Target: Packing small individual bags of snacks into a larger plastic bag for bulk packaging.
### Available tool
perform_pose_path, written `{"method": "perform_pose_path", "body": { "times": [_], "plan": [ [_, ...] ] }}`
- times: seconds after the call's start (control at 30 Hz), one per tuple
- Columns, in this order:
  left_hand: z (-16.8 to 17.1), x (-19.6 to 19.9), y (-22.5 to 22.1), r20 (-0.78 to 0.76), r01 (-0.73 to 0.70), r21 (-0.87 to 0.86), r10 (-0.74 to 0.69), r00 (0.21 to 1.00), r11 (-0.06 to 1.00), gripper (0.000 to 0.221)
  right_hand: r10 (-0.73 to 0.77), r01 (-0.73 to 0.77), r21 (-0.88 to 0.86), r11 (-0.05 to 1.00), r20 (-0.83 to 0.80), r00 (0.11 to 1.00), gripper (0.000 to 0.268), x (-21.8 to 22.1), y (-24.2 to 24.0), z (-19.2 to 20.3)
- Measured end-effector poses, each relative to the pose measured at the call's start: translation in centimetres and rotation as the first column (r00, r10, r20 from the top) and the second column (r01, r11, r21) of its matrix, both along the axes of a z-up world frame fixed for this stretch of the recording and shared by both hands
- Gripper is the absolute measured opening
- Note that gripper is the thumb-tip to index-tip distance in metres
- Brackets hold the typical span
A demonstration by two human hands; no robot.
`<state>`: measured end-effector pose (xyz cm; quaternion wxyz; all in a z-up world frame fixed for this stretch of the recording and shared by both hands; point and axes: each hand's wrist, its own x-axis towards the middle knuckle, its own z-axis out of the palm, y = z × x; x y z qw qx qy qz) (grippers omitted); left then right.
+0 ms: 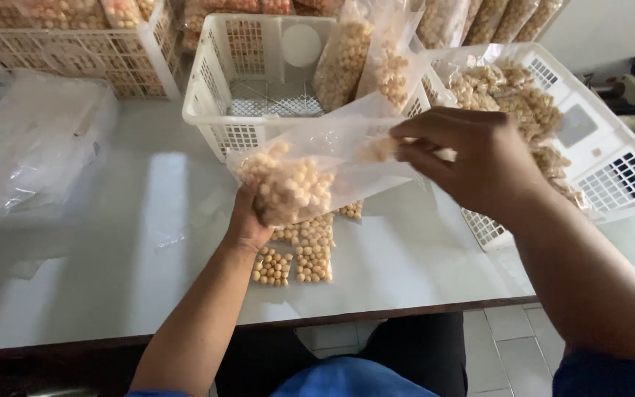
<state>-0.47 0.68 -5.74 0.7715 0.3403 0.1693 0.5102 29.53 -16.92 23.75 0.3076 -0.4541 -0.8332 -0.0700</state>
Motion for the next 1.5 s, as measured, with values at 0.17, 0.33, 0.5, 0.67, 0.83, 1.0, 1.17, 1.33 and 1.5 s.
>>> {"method": "perform_pose_path", "body": {
  "times": [0.17, 0.33, 0.5, 0.67, 0.83, 1.0, 1.17, 1.33, 1.5],
  "plan": [
    [1.5, 0.0, -0.7, 0.073, 0.079, 0.027, -0.081, 0.994, 0.996, 0.065, -0.061, 0.031, -0.349, 0.936, -0.076, 0.995, 0.043, -2.6, 3.3, 0.8],
    [3.3, 0.3, -1.5, 0.114, 0.139, 0.043, -0.143, 0.983, 0.989, 0.082, 0.114, -0.048, -0.564, 0.825, 0.082, 0.99, 0.053, -3.8, 6.9, 0.6],
    [6.3, 1.6, -2.9, 0.058, -0.011, -0.176, 0.022, 0.998, 0.984, 0.035, 0.156, -0.142, -0.724, 0.675, -0.049, 0.987, 0.046, -6.2, 7.8, 0.2],
    [8.0, 1.4, -3.7, 0.053, -0.007, -0.173, 0.017, 0.998, 0.985, 0.037, 0.098, -0.014, -0.84, 0.543, 0.047, 0.994, 0.046, -8.8, 8.3, -0.1],
    [12.1, 0.7, -4.9, 0.049, -0.066, -0.217, 0.078, 0.996, 0.974, 0.032, 0.211, -0.242, -0.678, 0.694, -0.129, 0.969, 0.059, -5.2, 6.4, 3.1],
    [15.9, 0.5, -6.5, 0.101, -0.145, -0.243, 0.174, 0.979, 0.959, 0.035, 0.185, -0.307, -0.184, 0.934, -0.485, 0.855, 0.025, 2.1, 7.4, -3.4],
    [16.7, 0.7, -7.1, 0.15, -0.121, -0.256, 0.164, 0.975, 0.959, 0.037, 0.022, -0.186, -0.377, 0.908, -0.4, 0.916, 0.039, 2.2, 7.0, -15.4],
    [15.8, 0.5, -6.6, 0.128, -0.109, -0.249, 0.144, 0.981, 0.962, 0.036, -0.096, 0.224, -0.546, 0.807, 0.254, 0.962, 0.066, 1.4, 5.1, -22.9],
    [14.9, 0.5, -5.7, 0.111, -0.097, -0.235, 0.126, 0.986, 0.967, 0.036, -0.262, 0.348, -0.248, 0.904, 0.32, 0.911, 0.017, 4.5, 5.6, -28.5]
  ]
}}
